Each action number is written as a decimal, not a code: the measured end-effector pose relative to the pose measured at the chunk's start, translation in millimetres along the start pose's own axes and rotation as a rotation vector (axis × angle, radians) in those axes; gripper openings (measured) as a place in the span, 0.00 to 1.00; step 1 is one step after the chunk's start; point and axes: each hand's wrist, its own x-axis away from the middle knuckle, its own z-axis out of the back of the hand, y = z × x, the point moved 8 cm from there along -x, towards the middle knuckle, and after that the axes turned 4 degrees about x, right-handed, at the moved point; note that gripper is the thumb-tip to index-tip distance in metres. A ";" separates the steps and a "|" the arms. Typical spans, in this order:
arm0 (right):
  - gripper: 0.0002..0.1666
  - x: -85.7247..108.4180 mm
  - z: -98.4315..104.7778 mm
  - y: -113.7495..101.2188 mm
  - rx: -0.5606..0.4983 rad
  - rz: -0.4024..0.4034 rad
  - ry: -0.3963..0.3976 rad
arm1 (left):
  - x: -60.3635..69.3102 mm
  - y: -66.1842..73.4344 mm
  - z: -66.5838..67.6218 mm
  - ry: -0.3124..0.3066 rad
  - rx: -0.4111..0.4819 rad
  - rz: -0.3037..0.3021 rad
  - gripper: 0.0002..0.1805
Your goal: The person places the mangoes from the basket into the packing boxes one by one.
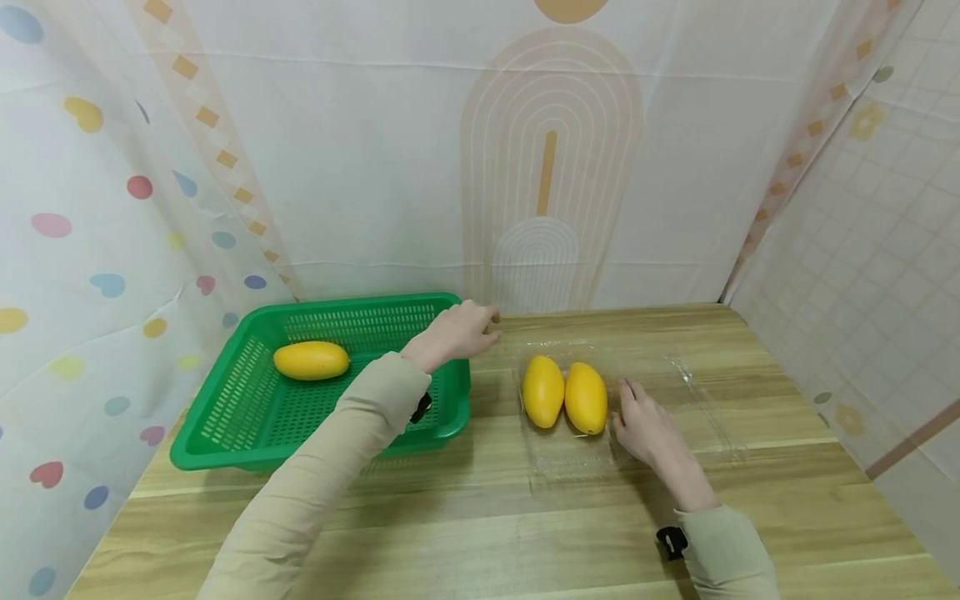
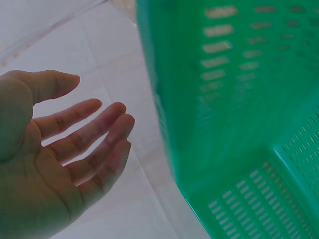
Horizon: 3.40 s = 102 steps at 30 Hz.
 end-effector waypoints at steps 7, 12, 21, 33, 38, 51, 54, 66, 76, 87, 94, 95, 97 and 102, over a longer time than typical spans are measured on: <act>0.33 0.3 0.2 0.2 0.001 0.002 0.005 | 7.6 -26.8 1.1 -0.049 0.034 0.012 0.19; 0.33 0.9 1.8 -1.1 0.002 0.010 0.026 | 12.8 -51.5 0.4 -0.077 0.034 0.024 0.20; 0.33 1.6 2.1 -2.1 0.001 0.000 0.019 | 26.2 -101.2 -0.7 -0.136 0.049 0.091 0.21; 0.33 1.8 3.7 -0.8 0.006 -0.003 0.019 | 52.9 -161.6 -4.3 -0.252 -0.032 0.230 0.24; 0.33 1.2 2.9 0.3 0.011 0.001 0.020 | 64.6 -182.3 -4.3 -0.264 -0.081 0.288 0.25; 0.33 0.8 2.7 0.5 0.009 -0.002 0.020 | 89.1 -224.1 -2.5 -0.225 -0.106 0.337 0.29; 0.33 1.2 2.4 0.4 0.010 -0.006 0.012 | 93.0 -231.4 -3.5 -0.210 -0.110 0.344 0.29; 0.33 1.4 2.2 0.6 0.012 -0.010 0.004 | 105.6 -244.7 -12.2 -0.184 -0.052 0.410 0.36; 0.33 0.4 2.0 1.2 0.006 -0.009 0.004 | 107.8 -250.2 -25.7 -0.283 0.071 0.479 0.45; 0.33 -0.1 1.4 2.0 0.007 -0.016 -0.004 | 106.1 -249.5 -32.2 -0.302 0.099 0.483 0.45; 0.33 -0.8 -0.1 2.4 0.009 -0.030 -0.015 | 109.7 -247.5 -33.1 -0.314 0.124 0.502 0.46; 0.33 -0.8 -0.1 2.3 0.010 -0.030 -0.015 | 110.2 -247.1 -33.6 -0.316 0.129 0.505 0.46; 0.33 -0.8 0.1 2.2 0.013 -0.028 -0.012 | 110.5 -247.2 -35.0 -0.318 0.138 0.510 0.46; 0.33 -0.7 0.5 2.2 0.013 -0.020 0.000 | 110.7 -244.8 -37.0 -0.328 0.142 0.499 0.46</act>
